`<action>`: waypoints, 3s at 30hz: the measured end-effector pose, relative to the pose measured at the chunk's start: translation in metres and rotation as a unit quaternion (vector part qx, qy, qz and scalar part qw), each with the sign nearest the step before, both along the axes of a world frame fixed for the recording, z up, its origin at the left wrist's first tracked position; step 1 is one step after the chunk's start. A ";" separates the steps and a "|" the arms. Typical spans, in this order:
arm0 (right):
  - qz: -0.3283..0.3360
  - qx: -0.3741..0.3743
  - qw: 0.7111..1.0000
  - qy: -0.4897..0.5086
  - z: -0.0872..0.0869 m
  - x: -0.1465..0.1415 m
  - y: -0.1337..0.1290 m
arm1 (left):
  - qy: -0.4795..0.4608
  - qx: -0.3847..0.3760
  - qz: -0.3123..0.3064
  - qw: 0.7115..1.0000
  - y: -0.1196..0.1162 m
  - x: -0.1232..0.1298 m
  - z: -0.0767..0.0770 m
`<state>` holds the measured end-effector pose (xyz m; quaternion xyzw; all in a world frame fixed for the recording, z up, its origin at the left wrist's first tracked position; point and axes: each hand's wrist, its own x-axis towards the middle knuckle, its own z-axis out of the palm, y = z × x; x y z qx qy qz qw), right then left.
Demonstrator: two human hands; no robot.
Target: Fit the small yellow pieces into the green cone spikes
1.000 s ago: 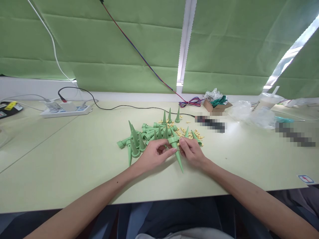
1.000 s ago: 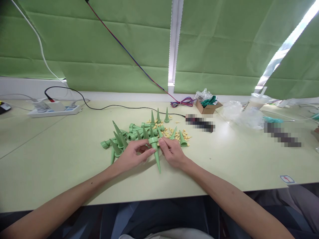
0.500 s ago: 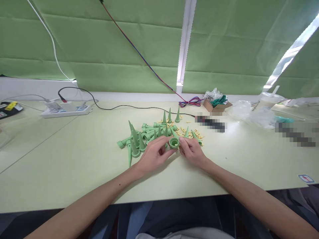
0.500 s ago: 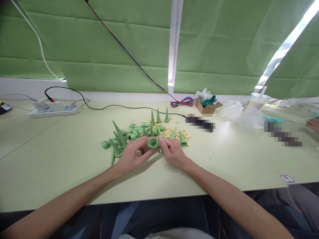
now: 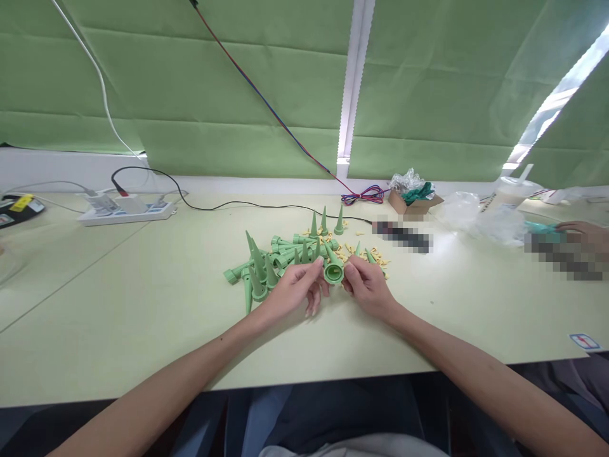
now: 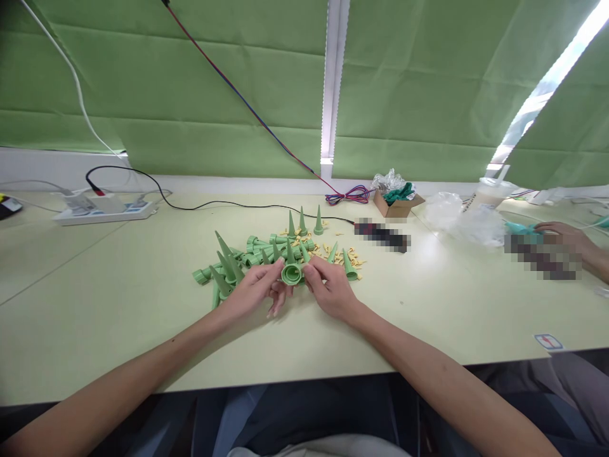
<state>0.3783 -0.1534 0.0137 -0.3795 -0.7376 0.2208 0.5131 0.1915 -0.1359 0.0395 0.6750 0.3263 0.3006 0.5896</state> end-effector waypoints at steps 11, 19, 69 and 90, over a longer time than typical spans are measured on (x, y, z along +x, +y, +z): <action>0.039 -0.004 0.999 -0.034 -0.002 -0.002 -0.001 | -0.053 -0.102 -0.059 0.992 0.002 -0.002 -0.003; 0.028 -0.028 0.999 -0.033 -0.001 -0.002 0.001 | -0.013 -0.013 -0.027 0.999 -0.002 -0.002 0.002; 0.001 0.002 0.979 -0.203 0.000 -0.010 -0.004 | 0.030 0.032 -0.013 0.999 0.001 0.002 -0.013; -0.055 0.043 0.990 -0.119 0.001 0.015 0.014 | 0.155 0.191 0.079 0.966 -0.006 0.000 -0.006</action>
